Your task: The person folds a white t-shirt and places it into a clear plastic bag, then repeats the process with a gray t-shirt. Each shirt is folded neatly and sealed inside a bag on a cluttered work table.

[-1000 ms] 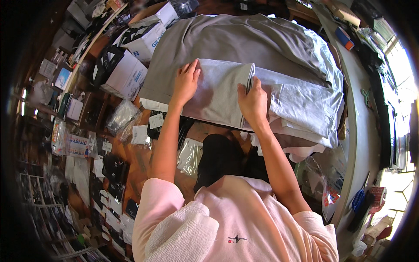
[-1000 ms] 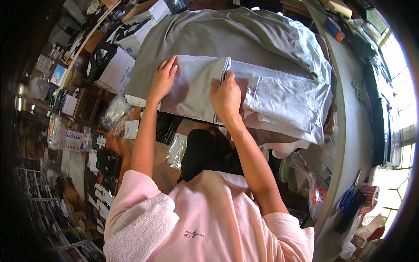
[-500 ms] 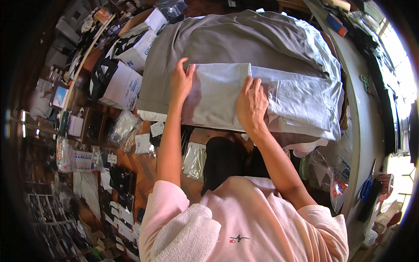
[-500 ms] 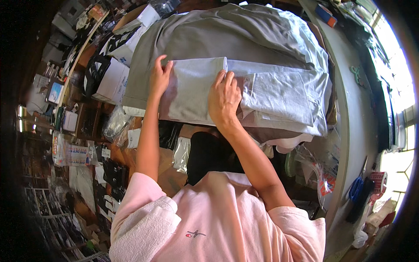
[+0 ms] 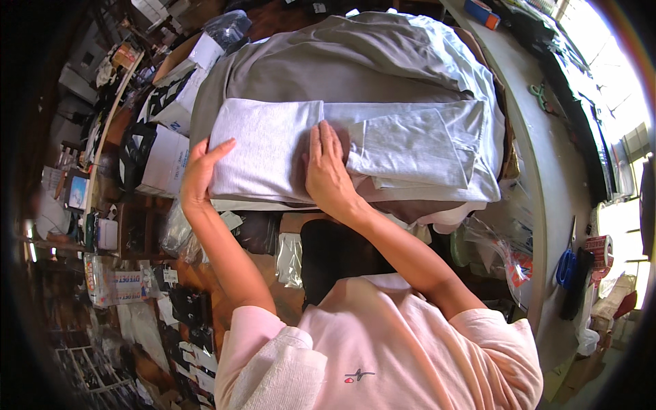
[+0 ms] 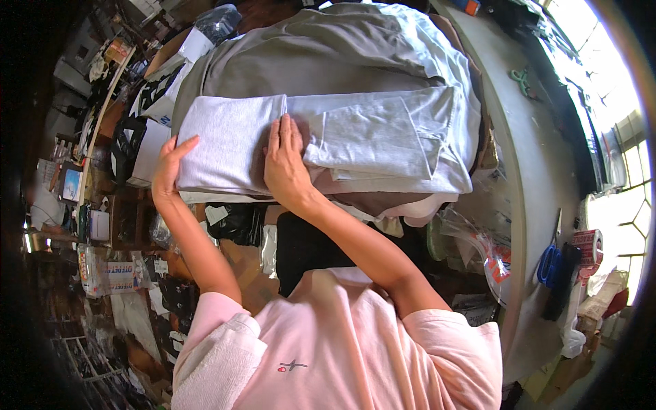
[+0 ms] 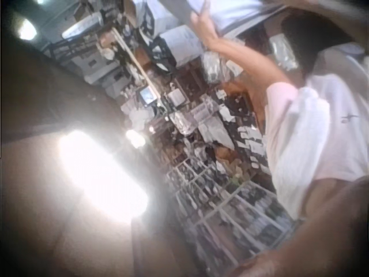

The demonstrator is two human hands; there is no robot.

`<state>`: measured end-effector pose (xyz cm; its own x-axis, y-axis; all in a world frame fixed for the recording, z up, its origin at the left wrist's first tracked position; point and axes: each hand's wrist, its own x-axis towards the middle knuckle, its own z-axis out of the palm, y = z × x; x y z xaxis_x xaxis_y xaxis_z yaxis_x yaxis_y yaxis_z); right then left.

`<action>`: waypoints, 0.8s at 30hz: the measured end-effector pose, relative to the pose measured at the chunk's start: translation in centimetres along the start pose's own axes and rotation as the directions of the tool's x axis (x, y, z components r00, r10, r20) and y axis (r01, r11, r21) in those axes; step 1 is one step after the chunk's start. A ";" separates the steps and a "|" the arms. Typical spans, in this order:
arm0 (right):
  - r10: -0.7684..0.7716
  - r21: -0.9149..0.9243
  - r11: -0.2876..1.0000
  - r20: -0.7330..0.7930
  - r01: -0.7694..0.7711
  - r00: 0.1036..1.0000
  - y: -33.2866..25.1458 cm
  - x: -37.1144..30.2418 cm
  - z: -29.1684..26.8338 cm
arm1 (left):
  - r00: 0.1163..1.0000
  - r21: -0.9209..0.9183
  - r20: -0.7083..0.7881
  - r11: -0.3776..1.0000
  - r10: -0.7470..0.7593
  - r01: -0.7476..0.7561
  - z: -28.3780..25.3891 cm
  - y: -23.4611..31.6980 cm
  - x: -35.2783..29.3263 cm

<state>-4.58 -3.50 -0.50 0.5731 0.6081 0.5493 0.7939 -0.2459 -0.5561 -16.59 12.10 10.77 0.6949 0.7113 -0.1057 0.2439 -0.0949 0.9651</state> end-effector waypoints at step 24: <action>0.657 0.591 0.494 0.227 -0.638 0.719 19.6 -3.1 -23.8 | 0.906 0.374 0.264 0.831 0.330 -0.412 20.3 -3.3 5.9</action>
<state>14.02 -28.18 1.71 0.8876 0.4468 -0.1120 -0.0937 -0.0629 -0.9936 0.38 2.47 2.11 0.8889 0.4293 0.1596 0.1695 -0.6319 0.7563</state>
